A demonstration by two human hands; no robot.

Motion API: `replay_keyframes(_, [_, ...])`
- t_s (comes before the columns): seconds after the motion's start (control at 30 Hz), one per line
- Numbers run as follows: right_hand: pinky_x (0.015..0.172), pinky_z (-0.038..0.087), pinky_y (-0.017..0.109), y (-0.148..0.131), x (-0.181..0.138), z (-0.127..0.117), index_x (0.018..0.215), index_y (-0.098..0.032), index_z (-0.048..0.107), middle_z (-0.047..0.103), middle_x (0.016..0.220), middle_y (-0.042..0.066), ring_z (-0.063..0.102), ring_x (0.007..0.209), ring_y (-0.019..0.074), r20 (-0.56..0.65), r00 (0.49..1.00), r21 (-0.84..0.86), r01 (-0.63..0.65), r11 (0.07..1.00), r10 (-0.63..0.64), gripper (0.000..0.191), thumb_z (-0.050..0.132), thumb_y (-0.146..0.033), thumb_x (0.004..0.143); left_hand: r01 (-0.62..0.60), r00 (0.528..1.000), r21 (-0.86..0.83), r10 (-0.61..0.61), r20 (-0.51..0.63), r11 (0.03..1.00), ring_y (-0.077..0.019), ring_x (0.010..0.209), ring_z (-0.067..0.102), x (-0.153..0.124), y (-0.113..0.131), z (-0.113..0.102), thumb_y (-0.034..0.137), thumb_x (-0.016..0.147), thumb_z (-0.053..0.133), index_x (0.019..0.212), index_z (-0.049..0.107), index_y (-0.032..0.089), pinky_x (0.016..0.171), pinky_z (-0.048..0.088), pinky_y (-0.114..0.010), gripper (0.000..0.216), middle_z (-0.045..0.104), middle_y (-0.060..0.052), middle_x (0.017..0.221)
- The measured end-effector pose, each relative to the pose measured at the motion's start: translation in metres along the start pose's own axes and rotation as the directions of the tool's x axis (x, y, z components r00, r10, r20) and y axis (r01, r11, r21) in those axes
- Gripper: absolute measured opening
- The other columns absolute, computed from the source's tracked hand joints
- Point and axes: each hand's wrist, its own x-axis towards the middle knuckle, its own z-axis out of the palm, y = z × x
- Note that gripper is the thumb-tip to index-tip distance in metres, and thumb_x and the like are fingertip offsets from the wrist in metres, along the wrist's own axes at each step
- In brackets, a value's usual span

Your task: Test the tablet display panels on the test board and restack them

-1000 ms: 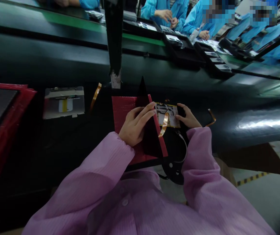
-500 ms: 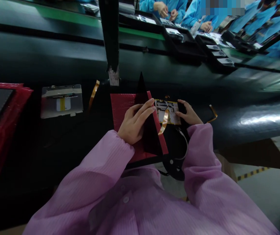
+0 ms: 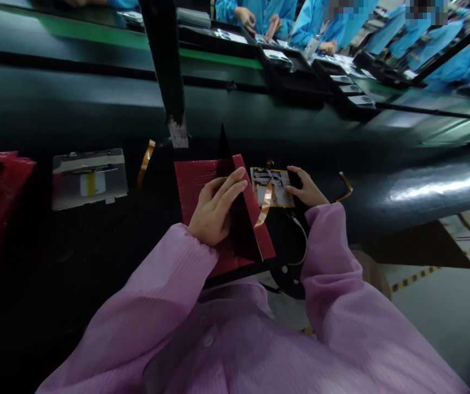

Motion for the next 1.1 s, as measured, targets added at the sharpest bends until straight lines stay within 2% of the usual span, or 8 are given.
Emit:
replay_keyframes(0.33, [0.122, 0.02, 0.051, 0.0006, 0.0006, 0.0012, 0.142, -0.024, 0.044, 0.043, 0.147, 0.009, 0.03, 0.144, 0.0302, 0.006, 1.0, -0.011, -0.004, 1.0, 0.004, 0.069, 0.062, -0.038, 0.077, -0.04, 0.999, -0.016, 0.039, -0.011, 0.999, -0.0237, 0.135, 0.042, 0.0003, -0.0013, 0.0011, -0.003, 0.075, 0.041, 0.151, 0.028, 0.024, 0.107, 0.042, -0.044, 0.082, 0.035, -0.006, 0.16])
replay_keyframes(0.6, [0.121, 0.022, 0.054, -0.0007, -0.0008, -0.0004, 0.141, -0.027, 0.046, 0.044, 0.148, 0.009, 0.032, 0.143, 0.0319, 0.0, 1.0, 0.003, 0.007, 1.0, -0.007, 0.067, 0.063, -0.04, 0.078, -0.044, 0.999, -0.025, 0.043, -0.022, 0.999, -0.0253, 0.132, 0.043, 0.0011, -0.0005, 0.002, 0.001, 0.08, 0.044, 0.149, 0.031, 0.02, 0.106, 0.041, -0.043, 0.073, 0.041, -0.01, 0.156])
replay_keyframes(0.77, [0.121, 0.023, 0.054, 0.0016, 0.0001, -0.0005, 0.139, -0.026, 0.047, 0.045, 0.147, 0.008, 0.033, 0.143, 0.0322, -0.008, 1.0, 0.005, 0.013, 1.0, -0.013, 0.067, 0.064, -0.04, 0.076, -0.035, 0.998, -0.013, 0.035, -0.044, 0.999, -0.0242, 0.127, 0.046, 0.0022, 0.0005, 0.0029, 0.003, 0.085, 0.042, 0.148, 0.032, 0.022, 0.104, 0.042, -0.042, 0.067, 0.043, -0.009, 0.154])
replay_keyframes(0.97, [0.122, 0.024, 0.052, 0.001, 0.0003, -0.0003, 0.139, -0.025, 0.047, 0.045, 0.147, 0.009, 0.033, 0.143, 0.0318, -0.011, 1.0, 0.009, 0.005, 1.0, -0.005, 0.067, 0.064, -0.039, 0.076, -0.047, 0.999, -0.004, 0.047, -0.027, 0.999, -0.0258, 0.13, 0.044, 0.0019, 0.0003, 0.0023, 0.003, 0.084, 0.044, 0.147, 0.034, 0.018, 0.105, 0.042, -0.043, 0.066, 0.045, -0.012, 0.153])
replay_keyframes(1.1, [0.122, 0.023, 0.053, -0.0006, 0.0004, -0.0002, 0.139, -0.022, 0.048, 0.045, 0.147, 0.011, 0.032, 0.144, 0.0323, -0.008, 1.0, 0.004, 0.0, 1.0, 0.0, 0.067, 0.064, -0.038, 0.076, -0.038, 0.999, 0.0, 0.038, -0.032, 0.999, -0.0252, 0.131, 0.044, 0.0017, 0.0001, 0.0031, 0.002, 0.083, 0.044, 0.147, 0.034, 0.019, 0.105, 0.043, -0.043, 0.067, 0.045, -0.011, 0.153])
